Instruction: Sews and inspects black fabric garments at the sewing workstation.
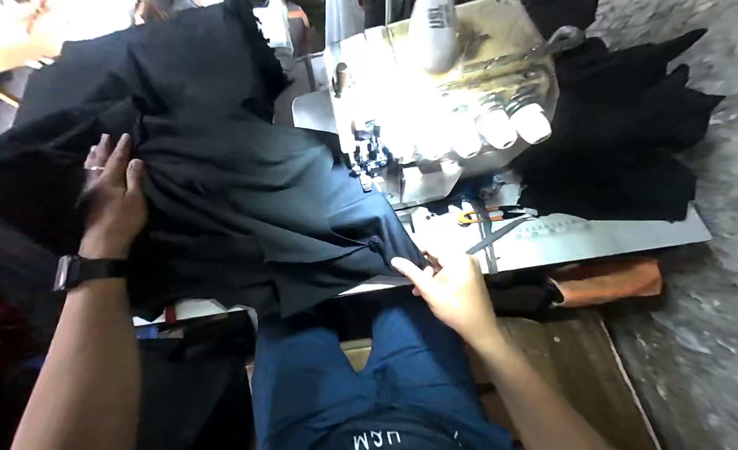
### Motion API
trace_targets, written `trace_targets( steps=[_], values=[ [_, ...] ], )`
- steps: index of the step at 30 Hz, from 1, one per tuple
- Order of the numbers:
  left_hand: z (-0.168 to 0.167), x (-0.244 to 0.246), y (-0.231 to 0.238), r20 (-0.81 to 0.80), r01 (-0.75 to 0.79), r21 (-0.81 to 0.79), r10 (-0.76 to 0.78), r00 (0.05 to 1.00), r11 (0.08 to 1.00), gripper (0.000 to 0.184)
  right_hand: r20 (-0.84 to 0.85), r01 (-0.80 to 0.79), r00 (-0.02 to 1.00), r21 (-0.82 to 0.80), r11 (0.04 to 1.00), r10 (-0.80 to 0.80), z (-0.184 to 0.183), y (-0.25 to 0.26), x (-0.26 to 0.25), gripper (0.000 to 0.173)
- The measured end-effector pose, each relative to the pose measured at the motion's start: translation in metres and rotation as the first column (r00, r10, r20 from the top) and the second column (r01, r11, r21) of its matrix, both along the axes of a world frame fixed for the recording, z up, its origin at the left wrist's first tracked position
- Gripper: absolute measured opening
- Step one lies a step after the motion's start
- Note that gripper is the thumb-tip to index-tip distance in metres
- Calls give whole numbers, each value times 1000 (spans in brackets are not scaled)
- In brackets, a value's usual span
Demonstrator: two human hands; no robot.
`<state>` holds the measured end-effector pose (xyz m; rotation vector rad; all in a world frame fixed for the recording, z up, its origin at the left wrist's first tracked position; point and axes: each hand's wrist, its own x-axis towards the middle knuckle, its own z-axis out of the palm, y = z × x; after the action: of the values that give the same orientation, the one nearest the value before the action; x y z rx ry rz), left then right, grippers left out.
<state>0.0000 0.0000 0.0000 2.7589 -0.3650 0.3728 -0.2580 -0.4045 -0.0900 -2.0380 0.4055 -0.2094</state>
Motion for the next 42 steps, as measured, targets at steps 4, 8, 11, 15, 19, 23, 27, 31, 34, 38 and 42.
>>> trace_targets(
  steps=[4,8,11,15,19,23,27,31,34,38,42],
  values=[
    [25,-97,-108,115,82,-72,-73,991,994,41,35,16,999,-54,998,-14,6,1,2,33],
    [-37,-146,-199,59,318,-50,-315,947,947,53,-44,-107,991,314,943,127,17,-12,11,27],
    [-75,-124,-183,43,413,-76,-411,911,908,54,11,32,999,-202,979,-30,5,-3,23,23],
    [-68,-131,-173,120,485,-152,-471,874,861,50,6,48,999,-214,976,-48,4,2,31,21],
    [-56,-182,-176,229,347,-210,-299,926,914,36,-83,-117,980,494,861,181,23,-19,16,17],
    [-72,-189,-169,172,351,-169,-323,931,921,16,-103,-166,968,426,889,231,19,-18,13,19],
    [-59,-221,-151,272,450,-159,-399,876,879,10,-118,-46,992,-43,998,40,8,-3,17,23],
    [-99,-229,-144,51,466,-36,-464,884,884,14,-61,18,998,-164,986,-28,-2,4,30,20],
    [-63,-216,-160,97,456,-261,-447,889,851,18,63,-7,998,-112,994,15,3,-6,29,20],
    [-19,-175,-199,213,360,-361,-300,930,861,28,130,-46,991,-1,999,46,10,-4,19,19],
    [-67,-108,-198,14,421,-238,-430,903,875,51,-14,-10,1000,-168,986,8,12,-13,17,21]
  ],
)
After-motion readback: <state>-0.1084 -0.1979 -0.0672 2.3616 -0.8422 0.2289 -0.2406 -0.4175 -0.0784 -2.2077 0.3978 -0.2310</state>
